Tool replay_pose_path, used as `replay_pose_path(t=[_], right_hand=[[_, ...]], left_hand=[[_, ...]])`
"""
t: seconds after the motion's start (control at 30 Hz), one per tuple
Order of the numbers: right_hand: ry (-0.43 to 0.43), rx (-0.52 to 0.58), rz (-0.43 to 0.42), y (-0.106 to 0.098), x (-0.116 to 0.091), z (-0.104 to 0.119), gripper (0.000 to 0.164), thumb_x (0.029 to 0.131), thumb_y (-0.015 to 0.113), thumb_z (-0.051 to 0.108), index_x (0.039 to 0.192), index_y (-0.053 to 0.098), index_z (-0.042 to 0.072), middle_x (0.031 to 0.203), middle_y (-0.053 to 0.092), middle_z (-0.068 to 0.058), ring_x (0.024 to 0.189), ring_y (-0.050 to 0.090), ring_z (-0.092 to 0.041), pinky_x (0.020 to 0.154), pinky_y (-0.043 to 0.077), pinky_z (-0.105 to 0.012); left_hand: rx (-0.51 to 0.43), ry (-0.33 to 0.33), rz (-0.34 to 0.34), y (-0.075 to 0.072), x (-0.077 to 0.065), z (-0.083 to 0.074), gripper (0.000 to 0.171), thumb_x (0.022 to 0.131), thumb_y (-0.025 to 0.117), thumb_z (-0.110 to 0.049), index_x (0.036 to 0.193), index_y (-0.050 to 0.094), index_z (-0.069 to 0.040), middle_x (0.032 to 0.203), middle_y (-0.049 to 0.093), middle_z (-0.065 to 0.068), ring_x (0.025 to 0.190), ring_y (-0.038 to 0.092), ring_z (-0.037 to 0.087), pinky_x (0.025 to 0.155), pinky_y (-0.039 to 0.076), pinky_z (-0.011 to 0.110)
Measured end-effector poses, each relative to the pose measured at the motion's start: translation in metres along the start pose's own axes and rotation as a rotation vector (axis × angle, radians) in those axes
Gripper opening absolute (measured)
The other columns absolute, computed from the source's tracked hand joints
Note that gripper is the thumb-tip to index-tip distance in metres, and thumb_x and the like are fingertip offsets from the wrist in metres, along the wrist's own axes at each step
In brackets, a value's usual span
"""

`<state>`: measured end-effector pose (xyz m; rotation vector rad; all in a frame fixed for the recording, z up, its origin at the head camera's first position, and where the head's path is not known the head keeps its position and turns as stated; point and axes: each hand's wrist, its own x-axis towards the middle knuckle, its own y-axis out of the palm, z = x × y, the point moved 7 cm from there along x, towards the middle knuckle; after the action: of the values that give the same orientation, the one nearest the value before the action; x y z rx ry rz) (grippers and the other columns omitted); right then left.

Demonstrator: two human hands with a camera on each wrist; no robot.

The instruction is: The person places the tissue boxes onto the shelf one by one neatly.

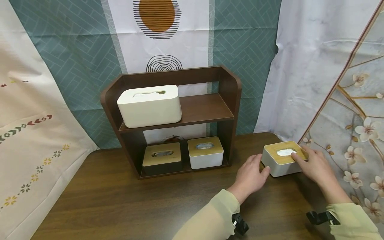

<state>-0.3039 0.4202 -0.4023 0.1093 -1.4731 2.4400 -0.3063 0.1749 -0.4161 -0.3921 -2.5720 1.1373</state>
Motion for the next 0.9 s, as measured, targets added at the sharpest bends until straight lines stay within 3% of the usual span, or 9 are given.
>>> replay_pose_path(t=[0.17,0.27,0.53,0.9], right_hand=[[-0.060,0.029,0.029,0.003,0.002,0.000,0.072,0.117,0.051,0.042,0.158,0.039,-0.018,0.151,0.040,-0.051,0.136,0.041,-0.071,0.104,0.037,-0.080],[-0.050,0.034,0.044,0.004,0.001,-0.002,0.075,0.118,0.049,0.043,0.158,0.038,-0.019,0.152,0.039,-0.052,0.138,0.039,-0.071,0.106,0.036,-0.081],[-0.044,0.017,0.062,0.006,-0.004,0.000,0.078,0.118,0.048,0.046,0.156,0.037,-0.021,0.148,0.037,-0.055,0.135,0.038,-0.073,0.105,0.036,-0.082],[-0.047,0.002,0.082,0.008,-0.016,0.012,0.082,0.117,0.049,0.049,0.157,0.035,-0.021,0.142,0.036,-0.055,0.128,0.041,-0.075,0.103,0.038,-0.083]], left_hand=[[-0.004,0.001,0.017,0.004,0.001,0.000,0.059,0.111,0.066,-0.043,0.163,0.054,-0.019,0.163,0.055,-0.004,0.147,0.054,0.011,0.117,0.047,0.035],[-0.007,0.008,0.016,0.004,0.001,0.001,0.059,0.111,0.066,-0.042,0.164,0.053,-0.019,0.163,0.055,-0.004,0.147,0.055,0.011,0.117,0.048,0.035],[-0.012,0.011,0.012,0.005,-0.001,0.004,0.059,0.111,0.066,-0.043,0.163,0.054,-0.019,0.161,0.057,-0.004,0.146,0.055,0.010,0.117,0.047,0.033],[-0.075,-0.034,0.038,0.004,-0.008,0.013,0.059,0.111,0.066,-0.044,0.164,0.053,-0.020,0.162,0.057,-0.006,0.148,0.054,0.011,0.119,0.046,0.036]])
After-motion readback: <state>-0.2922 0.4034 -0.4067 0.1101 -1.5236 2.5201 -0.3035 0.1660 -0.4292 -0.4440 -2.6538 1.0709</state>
